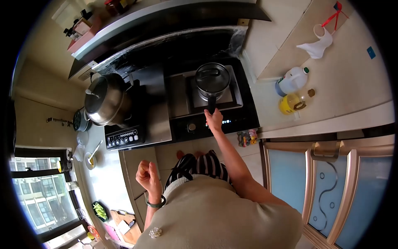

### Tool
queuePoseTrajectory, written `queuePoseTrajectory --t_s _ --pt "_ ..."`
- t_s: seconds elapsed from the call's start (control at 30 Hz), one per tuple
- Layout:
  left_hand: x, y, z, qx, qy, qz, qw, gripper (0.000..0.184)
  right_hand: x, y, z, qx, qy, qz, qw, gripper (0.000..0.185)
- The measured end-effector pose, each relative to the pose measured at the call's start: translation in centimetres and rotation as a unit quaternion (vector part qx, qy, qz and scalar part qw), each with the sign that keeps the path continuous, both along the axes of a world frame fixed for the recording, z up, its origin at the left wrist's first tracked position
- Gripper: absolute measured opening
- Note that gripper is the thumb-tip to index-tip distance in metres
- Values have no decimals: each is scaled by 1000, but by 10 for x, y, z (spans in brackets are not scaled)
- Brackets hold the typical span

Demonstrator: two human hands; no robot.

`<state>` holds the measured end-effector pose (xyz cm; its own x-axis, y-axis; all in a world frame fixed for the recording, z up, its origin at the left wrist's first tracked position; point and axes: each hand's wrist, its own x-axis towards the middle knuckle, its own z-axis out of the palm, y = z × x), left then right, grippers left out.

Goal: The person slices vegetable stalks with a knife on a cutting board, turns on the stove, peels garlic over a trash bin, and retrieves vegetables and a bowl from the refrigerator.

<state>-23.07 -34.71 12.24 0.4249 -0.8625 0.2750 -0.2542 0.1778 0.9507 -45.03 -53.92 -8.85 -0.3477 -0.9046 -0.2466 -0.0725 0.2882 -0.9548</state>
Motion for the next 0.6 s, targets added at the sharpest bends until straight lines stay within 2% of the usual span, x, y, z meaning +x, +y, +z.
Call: queuePoseTrajectory --t_s 0.2,0.6 --pt "0 -19 -1 1 -5 -35 999 36 -9 3 15 20 -22 15 999 24" --pt "2 -27 -3 -4 -20 -23 1000 40 -34 3 16 42 41 78 995 20"
